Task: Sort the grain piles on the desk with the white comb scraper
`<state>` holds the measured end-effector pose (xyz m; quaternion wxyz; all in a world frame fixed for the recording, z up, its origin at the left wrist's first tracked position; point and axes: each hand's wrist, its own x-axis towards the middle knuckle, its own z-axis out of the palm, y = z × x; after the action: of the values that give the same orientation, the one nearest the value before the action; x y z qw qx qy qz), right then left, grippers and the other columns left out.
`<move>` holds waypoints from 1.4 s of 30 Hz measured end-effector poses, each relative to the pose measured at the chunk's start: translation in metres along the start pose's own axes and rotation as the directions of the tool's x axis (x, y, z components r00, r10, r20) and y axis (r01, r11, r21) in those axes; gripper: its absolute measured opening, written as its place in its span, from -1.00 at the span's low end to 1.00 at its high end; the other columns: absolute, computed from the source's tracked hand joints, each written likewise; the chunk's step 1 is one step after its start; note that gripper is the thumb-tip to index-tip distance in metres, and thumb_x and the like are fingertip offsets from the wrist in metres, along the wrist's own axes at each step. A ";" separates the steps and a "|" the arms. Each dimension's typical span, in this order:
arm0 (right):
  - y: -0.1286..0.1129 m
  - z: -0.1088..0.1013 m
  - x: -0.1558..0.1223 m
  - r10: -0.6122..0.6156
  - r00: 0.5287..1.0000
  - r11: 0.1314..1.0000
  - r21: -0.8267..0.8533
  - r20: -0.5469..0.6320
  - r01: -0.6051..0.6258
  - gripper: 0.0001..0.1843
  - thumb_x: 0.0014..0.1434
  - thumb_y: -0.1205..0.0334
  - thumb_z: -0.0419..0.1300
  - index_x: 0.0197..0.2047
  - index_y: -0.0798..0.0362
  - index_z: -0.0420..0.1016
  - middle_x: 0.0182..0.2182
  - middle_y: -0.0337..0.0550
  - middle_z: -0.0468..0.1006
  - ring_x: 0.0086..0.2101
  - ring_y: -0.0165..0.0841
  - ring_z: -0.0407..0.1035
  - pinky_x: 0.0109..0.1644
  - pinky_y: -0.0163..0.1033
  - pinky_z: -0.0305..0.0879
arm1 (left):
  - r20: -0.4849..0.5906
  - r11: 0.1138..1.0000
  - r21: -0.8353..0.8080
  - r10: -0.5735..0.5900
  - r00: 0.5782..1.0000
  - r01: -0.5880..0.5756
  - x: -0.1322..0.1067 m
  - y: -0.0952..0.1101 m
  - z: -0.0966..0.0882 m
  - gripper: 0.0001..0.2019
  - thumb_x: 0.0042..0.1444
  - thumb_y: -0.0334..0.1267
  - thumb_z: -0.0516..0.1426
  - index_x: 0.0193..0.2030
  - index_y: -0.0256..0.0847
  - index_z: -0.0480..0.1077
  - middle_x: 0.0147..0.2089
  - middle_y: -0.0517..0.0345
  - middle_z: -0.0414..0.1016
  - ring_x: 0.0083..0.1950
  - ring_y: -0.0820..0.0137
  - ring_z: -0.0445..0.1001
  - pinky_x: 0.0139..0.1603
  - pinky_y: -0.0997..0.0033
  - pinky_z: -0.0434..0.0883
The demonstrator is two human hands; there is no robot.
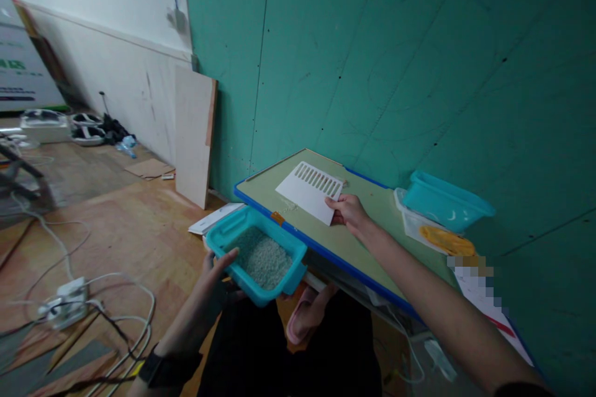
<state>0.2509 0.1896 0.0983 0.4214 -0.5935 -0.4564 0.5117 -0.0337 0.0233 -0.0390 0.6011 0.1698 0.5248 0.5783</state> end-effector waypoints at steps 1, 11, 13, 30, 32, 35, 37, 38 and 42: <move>0.002 0.002 -0.003 0.006 1.000 1.000 -0.006 0.024 -0.006 -0.77 0.23 0.43 0.46 -0.43 0.12 0.57 -0.58 -0.15 0.67 -0.60 -0.33 0.53 -0.55 -0.31 0.52 | 0.001 1.000 0.003 -0.003 1.000 0.003 0.000 0.000 0.000 -0.14 0.14 0.15 0.51 0.46 0.10 0.23 -0.03 0.06 0.54 -0.20 0.12 0.73 -0.26 0.11 0.71; 0.014 0.007 -0.039 0.026 0.990 0.999 0.029 0.141 -0.031 -0.79 0.19 0.40 0.51 -0.43 0.14 0.62 -0.53 -0.08 0.70 -0.59 -0.29 0.57 -0.56 -0.27 0.56 | 0.034 0.999 0.020 -0.032 0.999 0.031 0.002 -0.001 -0.002 -0.24 0.17 0.16 0.49 0.37 0.14 0.24 0.08 -0.01 0.56 -0.13 0.13 0.72 -0.18 0.11 0.71; 0.016 0.008 -0.042 0.016 0.989 0.999 0.048 0.145 -0.023 -0.78 0.19 0.39 0.52 -0.43 0.14 0.62 -0.53 -0.09 0.70 -0.58 -0.29 0.58 -0.55 -0.26 0.58 | 0.034 0.999 0.016 -0.031 0.999 0.030 0.000 0.000 0.000 -0.26 0.19 0.15 0.48 0.36 0.14 0.24 0.09 -0.02 0.56 -0.12 0.12 0.73 -0.17 0.11 0.71; 0.012 0.016 -0.036 -0.047 0.994 0.998 0.047 0.101 0.043 -0.75 0.12 0.29 0.61 -0.44 0.11 0.64 -0.52 -0.12 0.70 -0.56 -0.28 0.58 -0.52 -0.26 0.57 | -0.022 1.000 -0.002 0.015 1.000 -0.015 0.000 -0.003 0.003 -0.20 0.15 0.11 0.50 0.41 0.10 0.26 -0.02 0.06 0.54 -0.26 0.16 0.70 -0.26 0.10 0.68; 0.014 0.017 -0.037 -0.033 0.992 0.999 0.046 0.121 0.028 -0.75 0.13 0.30 0.59 -0.44 0.11 0.63 -0.53 -0.13 0.69 -0.57 -0.29 0.57 -0.53 -0.26 0.56 | -0.019 1.000 0.004 0.004 1.000 -0.004 -0.002 -0.002 0.004 -0.22 0.19 0.11 0.48 0.42 0.12 0.25 0.01 0.05 0.54 -0.24 0.17 0.71 -0.24 0.11 0.69; 0.017 0.013 -0.040 -0.021 0.989 0.997 0.078 0.145 0.009 -0.77 0.12 0.29 0.58 -0.42 0.11 0.63 -0.52 -0.12 0.71 -0.56 -0.29 0.59 -0.50 -0.25 0.59 | -0.007 1.000 0.013 -0.003 1.000 0.003 -0.004 -0.001 0.005 -0.27 0.24 0.10 0.45 0.42 0.10 0.24 0.06 0.02 0.54 -0.23 0.18 0.71 -0.20 0.10 0.70; 0.018 0.007 -0.040 -0.027 0.990 0.995 0.098 0.140 0.013 -0.75 0.10 0.26 0.61 -0.40 0.11 0.63 -0.50 -0.09 0.73 -0.53 -0.27 0.62 -0.46 -0.25 0.61 | -0.004 1.000 0.016 0.003 1.000 -0.003 -0.005 0.000 0.005 -0.28 0.25 0.09 0.44 0.41 0.10 0.24 0.07 0.02 0.53 -0.22 0.18 0.71 -0.18 0.07 0.71; 0.019 0.003 -0.040 -0.034 0.991 0.994 0.104 0.132 0.021 -0.73 0.08 0.24 0.63 -0.40 0.11 0.63 -0.49 -0.08 0.74 -0.51 -0.26 0.64 -0.44 -0.24 0.62 | -0.005 1.000 0.016 0.005 1.000 -0.005 -0.005 0.000 0.006 -0.29 0.25 0.09 0.44 0.41 0.10 0.24 0.07 0.03 0.53 -0.21 0.17 0.72 -0.18 0.07 0.72; 0.020 -0.022 -0.036 -0.087 0.994 0.991 0.103 0.060 0.081 -0.63 -0.01 0.13 0.70 -0.39 0.09 0.63 -0.45 -0.03 0.77 -0.42 -0.15 0.71 -0.39 -0.22 0.63 | -0.031 0.999 0.037 0.005 0.999 -0.004 -0.003 -0.001 0.006 -0.31 0.24 0.05 0.44 0.40 0.09 0.25 0.03 0.02 0.55 -0.17 0.13 0.72 -0.20 0.04 0.73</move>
<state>0.2725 0.1497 0.0896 0.4571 -0.5351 -0.4678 0.5347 -0.0276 0.0230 -0.0363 0.5882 0.1729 0.5443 0.5726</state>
